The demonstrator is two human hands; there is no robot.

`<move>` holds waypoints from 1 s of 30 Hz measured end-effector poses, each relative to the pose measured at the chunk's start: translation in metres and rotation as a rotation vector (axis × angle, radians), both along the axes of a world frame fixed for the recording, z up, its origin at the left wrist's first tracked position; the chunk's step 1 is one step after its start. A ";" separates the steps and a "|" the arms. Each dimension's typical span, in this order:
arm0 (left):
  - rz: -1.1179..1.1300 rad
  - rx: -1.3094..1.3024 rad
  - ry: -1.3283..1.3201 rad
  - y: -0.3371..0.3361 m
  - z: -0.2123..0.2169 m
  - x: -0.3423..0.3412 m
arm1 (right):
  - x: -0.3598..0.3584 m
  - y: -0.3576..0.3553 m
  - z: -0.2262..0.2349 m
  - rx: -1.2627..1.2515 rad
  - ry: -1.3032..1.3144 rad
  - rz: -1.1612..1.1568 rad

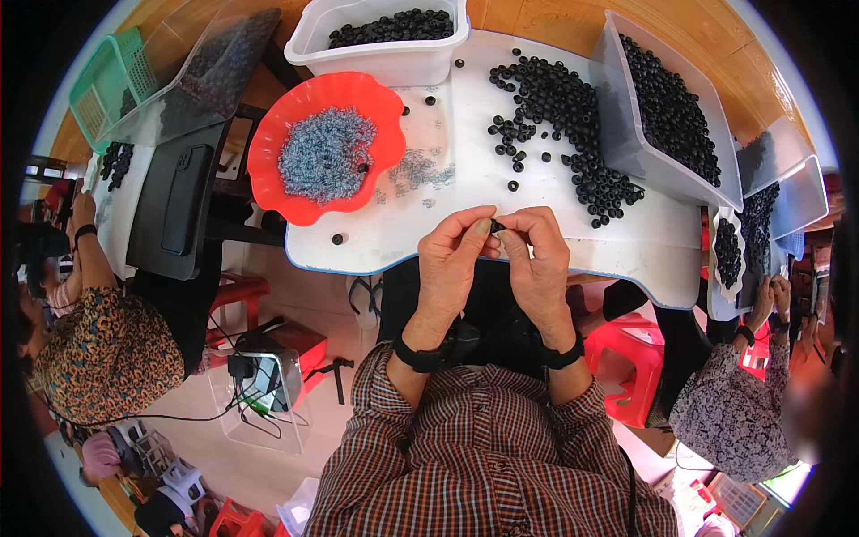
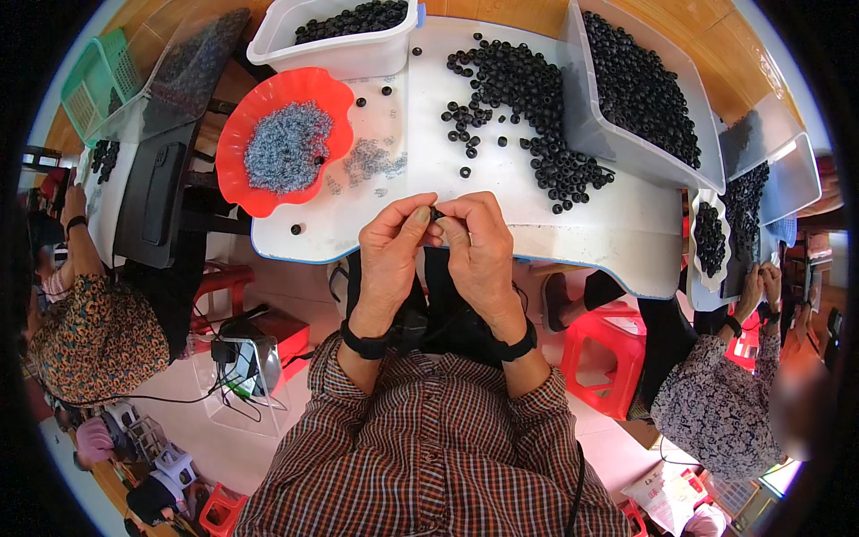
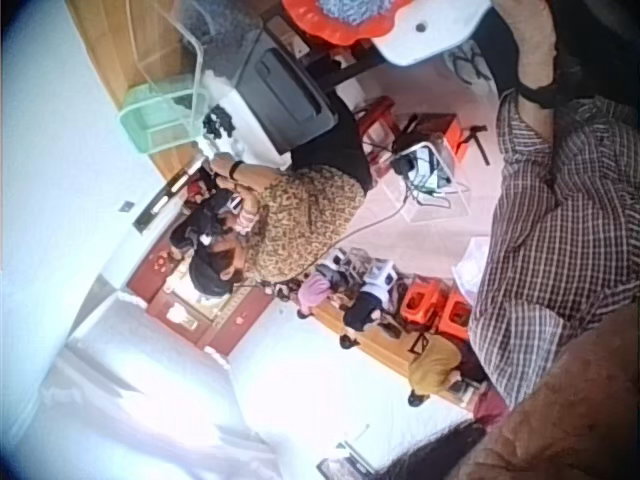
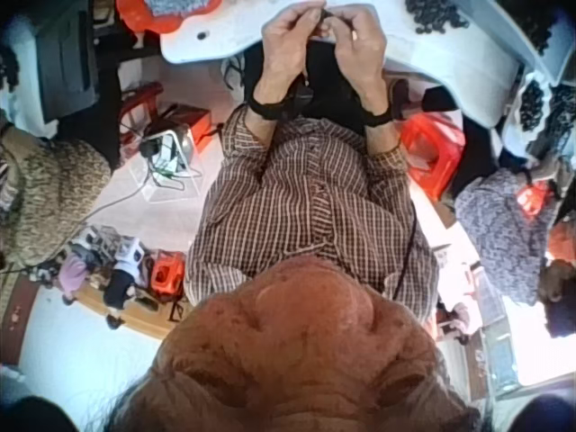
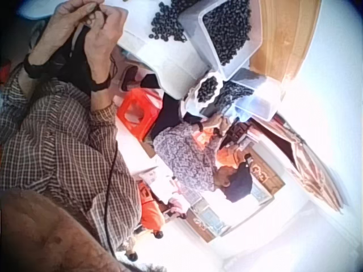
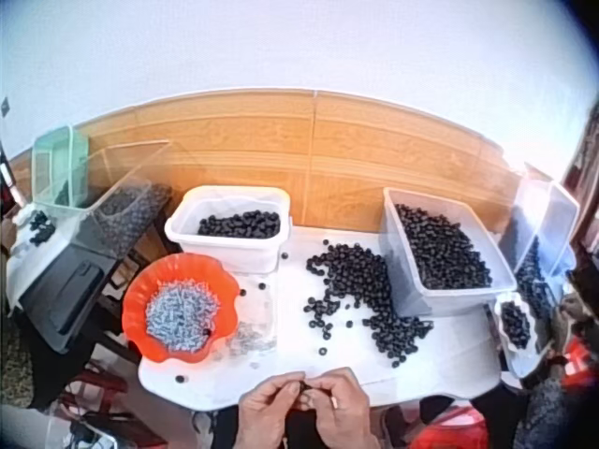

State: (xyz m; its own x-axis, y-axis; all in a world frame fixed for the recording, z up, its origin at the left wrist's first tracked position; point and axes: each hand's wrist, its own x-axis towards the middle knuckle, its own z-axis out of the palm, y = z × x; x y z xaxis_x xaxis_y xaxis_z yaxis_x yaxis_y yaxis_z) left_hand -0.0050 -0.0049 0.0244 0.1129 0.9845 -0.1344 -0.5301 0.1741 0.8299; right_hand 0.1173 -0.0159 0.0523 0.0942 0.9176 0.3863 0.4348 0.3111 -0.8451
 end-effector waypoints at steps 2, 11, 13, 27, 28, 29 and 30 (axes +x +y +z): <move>0.003 -0.007 -0.007 0.004 -0.001 0.000 | 0.000 0.004 -0.002 0.017 -0.009 0.002; -0.008 -0.020 0.022 0.007 -0.003 -0.003 | 0.002 0.009 -0.005 0.049 -0.041 0.028; 0.000 -0.042 0.038 0.008 -0.001 -0.002 | 0.002 0.008 -0.007 0.041 -0.063 0.021; -0.106 -0.076 -0.136 0.009 -0.009 -0.006 | 0.004 -0.001 -0.019 -0.196 0.463 0.023; -0.127 -0.089 -0.208 0.010 -0.009 -0.009 | 0.006 0.000 -0.019 -0.192 0.428 -0.011; -0.147 -0.102 -0.278 0.011 -0.009 -0.011 | 0.008 0.000 -0.018 -0.188 0.394 -0.045; -0.149 -0.102 -0.276 0.011 -0.009 -0.013 | 0.009 0.000 -0.019 -0.187 0.397 -0.046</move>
